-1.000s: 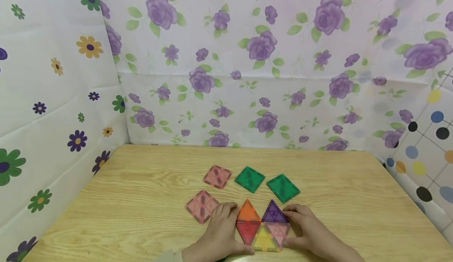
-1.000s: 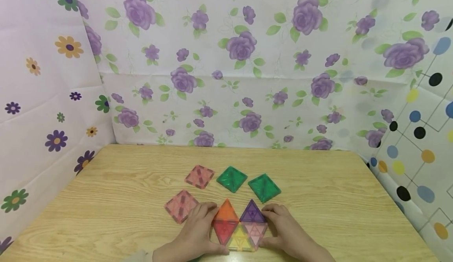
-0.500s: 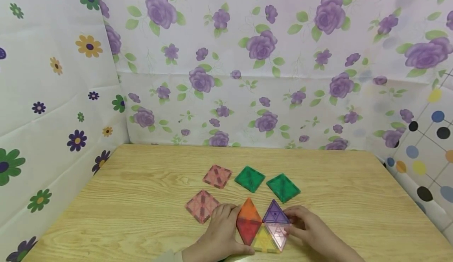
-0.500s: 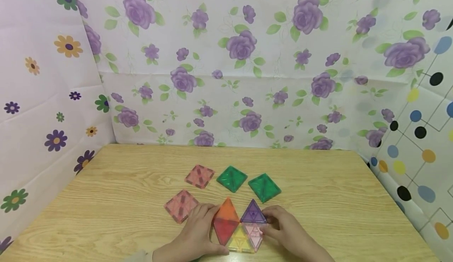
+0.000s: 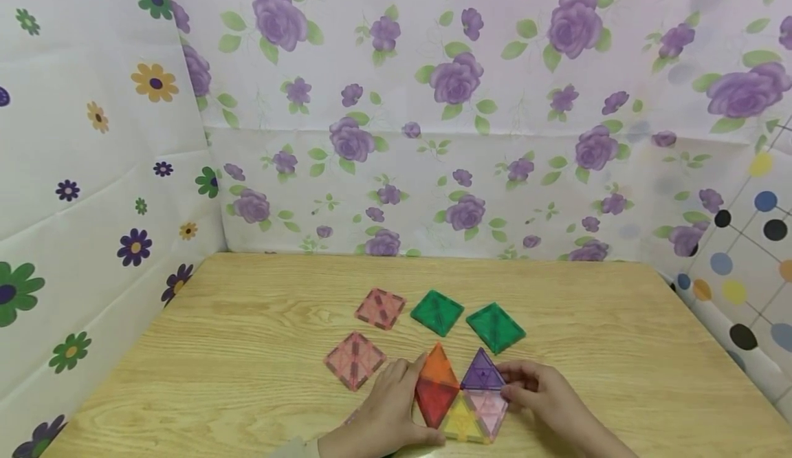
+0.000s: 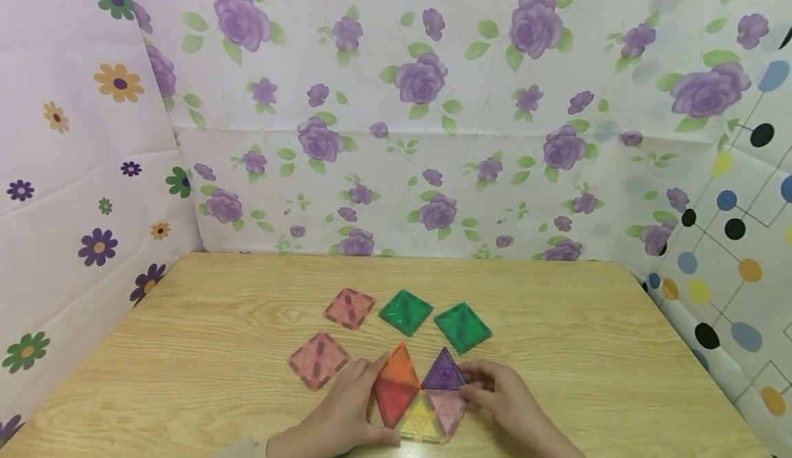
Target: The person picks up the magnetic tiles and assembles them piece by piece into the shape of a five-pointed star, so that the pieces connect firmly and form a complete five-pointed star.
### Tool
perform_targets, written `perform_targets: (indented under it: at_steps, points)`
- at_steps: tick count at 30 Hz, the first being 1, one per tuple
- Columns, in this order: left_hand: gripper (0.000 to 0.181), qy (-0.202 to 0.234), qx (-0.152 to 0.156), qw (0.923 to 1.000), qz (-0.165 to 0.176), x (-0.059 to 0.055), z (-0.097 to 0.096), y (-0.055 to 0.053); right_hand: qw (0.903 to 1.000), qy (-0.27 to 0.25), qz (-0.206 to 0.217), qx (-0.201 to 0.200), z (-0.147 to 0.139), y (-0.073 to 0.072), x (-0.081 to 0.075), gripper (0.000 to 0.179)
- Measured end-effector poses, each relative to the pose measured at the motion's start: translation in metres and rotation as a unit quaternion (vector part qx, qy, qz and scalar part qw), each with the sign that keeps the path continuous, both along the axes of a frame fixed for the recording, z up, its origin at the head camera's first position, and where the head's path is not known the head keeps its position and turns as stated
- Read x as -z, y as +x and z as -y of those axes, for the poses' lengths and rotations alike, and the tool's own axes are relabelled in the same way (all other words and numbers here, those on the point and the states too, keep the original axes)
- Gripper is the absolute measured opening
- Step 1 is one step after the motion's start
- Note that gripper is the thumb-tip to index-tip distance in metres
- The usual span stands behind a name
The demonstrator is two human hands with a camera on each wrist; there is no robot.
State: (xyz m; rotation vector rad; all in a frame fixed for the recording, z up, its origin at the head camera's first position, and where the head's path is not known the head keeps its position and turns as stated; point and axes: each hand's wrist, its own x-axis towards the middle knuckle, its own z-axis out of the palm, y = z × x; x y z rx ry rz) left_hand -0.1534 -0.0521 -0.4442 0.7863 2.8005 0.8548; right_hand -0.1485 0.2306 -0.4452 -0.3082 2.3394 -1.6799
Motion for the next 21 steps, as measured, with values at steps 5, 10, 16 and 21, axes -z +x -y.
perform_targets:
  at_steps: [5,10,16,21]
  points:
    - [0.083,0.102,0.022,0.9925,0.064,-0.001,0.004,-0.003,0.9999,0.000,-0.009,0.010,0.001,0.000,0.002,0.044]
    - [0.052,0.211,0.025,0.9713,0.107,0.000,0.007,-0.006,0.9994,0.019,-0.014,0.024,0.001,0.000,0.003,0.044]
    - [0.039,0.283,-0.011,0.9457,0.160,0.000,0.006,-0.009,0.9992,0.006,-0.019,0.034,0.003,0.000,0.005,0.045]
    - [0.034,0.298,-0.030,0.9377,0.177,-0.001,0.005,-0.011,0.9989,-0.009,-0.013,0.044,0.004,0.000,0.003,0.046]
